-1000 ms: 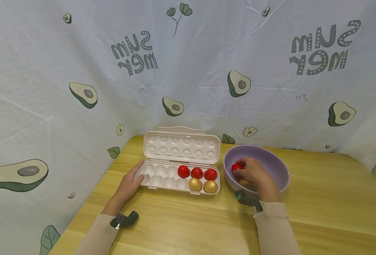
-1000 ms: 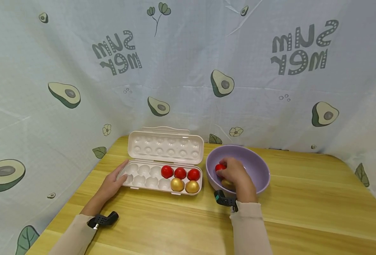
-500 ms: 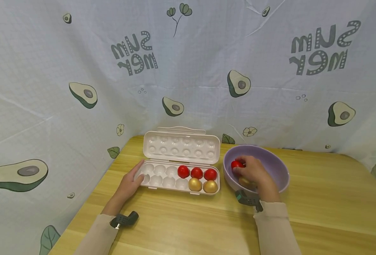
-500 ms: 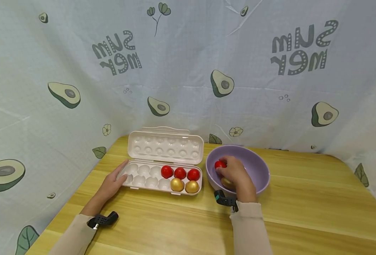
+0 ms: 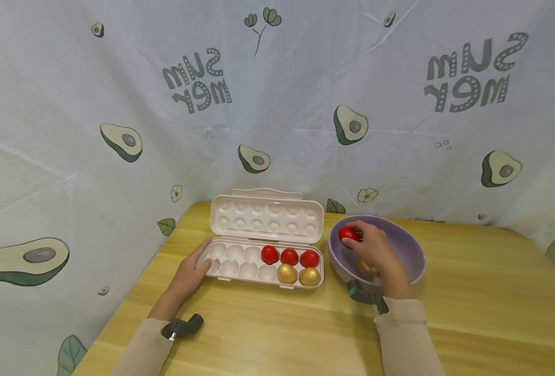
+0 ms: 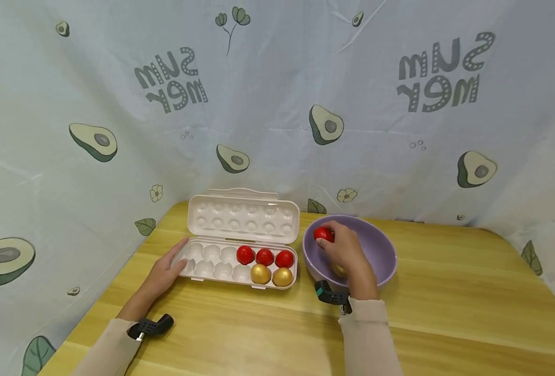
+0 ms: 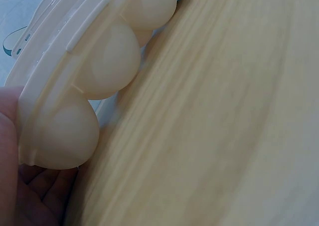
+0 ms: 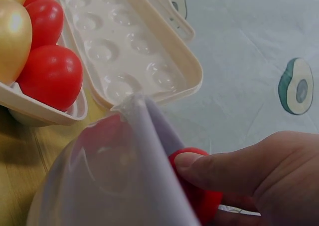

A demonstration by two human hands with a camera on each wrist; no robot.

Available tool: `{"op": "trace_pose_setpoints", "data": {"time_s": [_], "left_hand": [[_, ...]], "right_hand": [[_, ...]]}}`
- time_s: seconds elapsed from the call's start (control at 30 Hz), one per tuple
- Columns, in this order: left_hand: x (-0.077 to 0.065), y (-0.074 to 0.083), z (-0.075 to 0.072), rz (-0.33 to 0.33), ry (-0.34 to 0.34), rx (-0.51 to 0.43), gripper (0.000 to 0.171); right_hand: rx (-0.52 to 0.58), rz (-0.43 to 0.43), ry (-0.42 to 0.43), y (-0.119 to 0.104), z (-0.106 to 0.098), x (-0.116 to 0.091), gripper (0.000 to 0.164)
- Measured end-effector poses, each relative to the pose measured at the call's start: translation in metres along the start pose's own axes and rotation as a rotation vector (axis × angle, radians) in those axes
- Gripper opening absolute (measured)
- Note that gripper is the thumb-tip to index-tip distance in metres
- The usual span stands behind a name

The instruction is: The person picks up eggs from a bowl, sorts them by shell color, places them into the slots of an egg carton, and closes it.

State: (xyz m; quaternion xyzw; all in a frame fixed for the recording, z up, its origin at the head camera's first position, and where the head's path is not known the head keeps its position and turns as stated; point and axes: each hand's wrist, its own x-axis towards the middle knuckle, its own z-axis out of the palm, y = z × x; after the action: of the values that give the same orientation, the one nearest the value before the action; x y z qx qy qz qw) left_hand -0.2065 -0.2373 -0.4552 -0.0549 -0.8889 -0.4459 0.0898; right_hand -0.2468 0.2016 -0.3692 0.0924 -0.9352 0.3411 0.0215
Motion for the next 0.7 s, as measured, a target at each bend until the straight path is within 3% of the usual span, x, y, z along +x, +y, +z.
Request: {"op": "trace_pose_setpoints", "data": {"time_s": [0.23,0.7], "left_hand": [[-0.003,-0.003,0.001,-0.003,-0.002,0.017,0.059],[0.001,-0.004,0.002,0.0,-0.007,0.026,0.059]], "right_hand": [[0.028,-0.028,0.041,-0.004,0.003,0.0,0.044],[0.183,-0.04,0.161,-0.024,0.004,0.002,0.044]]}}
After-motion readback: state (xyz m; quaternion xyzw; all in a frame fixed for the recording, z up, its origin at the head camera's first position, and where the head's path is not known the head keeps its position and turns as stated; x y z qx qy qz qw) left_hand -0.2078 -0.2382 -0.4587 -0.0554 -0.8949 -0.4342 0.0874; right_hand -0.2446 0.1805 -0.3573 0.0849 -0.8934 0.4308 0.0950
